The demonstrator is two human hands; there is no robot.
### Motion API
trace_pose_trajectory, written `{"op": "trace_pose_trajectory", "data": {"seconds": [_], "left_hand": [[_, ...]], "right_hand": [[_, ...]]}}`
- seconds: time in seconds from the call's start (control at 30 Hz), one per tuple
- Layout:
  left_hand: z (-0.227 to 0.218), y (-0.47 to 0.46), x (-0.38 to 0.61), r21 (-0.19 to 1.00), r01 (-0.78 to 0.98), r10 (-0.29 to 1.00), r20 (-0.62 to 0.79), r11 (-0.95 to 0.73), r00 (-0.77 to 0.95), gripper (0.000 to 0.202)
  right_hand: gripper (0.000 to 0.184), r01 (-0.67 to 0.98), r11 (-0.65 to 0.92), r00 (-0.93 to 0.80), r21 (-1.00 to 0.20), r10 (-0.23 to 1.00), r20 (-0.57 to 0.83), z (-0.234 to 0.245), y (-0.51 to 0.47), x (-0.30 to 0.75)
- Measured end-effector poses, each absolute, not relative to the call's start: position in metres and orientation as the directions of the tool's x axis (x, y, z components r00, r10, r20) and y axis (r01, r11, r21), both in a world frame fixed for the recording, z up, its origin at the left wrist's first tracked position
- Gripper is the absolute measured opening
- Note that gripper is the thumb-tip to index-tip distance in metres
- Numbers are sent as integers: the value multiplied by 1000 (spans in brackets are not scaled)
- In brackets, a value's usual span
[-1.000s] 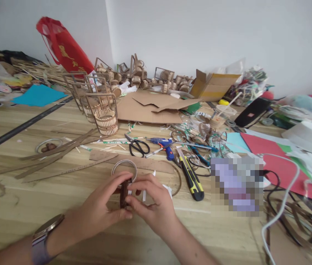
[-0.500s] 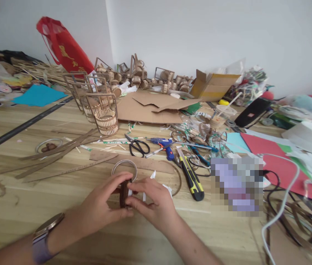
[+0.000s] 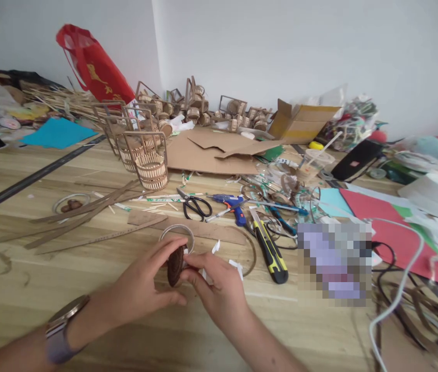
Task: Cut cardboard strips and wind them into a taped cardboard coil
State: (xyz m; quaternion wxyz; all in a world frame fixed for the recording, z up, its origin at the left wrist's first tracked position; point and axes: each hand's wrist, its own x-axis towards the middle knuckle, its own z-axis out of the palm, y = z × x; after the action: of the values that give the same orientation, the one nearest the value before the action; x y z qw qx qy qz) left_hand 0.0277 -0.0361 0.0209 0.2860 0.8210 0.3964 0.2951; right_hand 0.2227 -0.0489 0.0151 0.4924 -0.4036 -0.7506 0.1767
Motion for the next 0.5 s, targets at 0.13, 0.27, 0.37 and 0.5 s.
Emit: {"op": "trace_pose_trajectory", "data": {"seconds": [0.13,0.27,0.37,0.5], "left_hand": [[22,-34,25,692,471,801,270,-547,534,77],[22,-34,27,660,461,781,333,-593,529,71],[21,-36,28,620,464,760,382,-633,526,71],[19,-36,29,560,508,753,421,-655,506,71]], "right_hand": [[9,391,634,-175,-668,763,622,17,-47,222],[8,327,578,-151,-747,813,563,21,-46,223],[23,278,412,-105,-868,911,399,25,-44,226],[34,135,201,-88,-970,978,190,30,-42,226]]}}
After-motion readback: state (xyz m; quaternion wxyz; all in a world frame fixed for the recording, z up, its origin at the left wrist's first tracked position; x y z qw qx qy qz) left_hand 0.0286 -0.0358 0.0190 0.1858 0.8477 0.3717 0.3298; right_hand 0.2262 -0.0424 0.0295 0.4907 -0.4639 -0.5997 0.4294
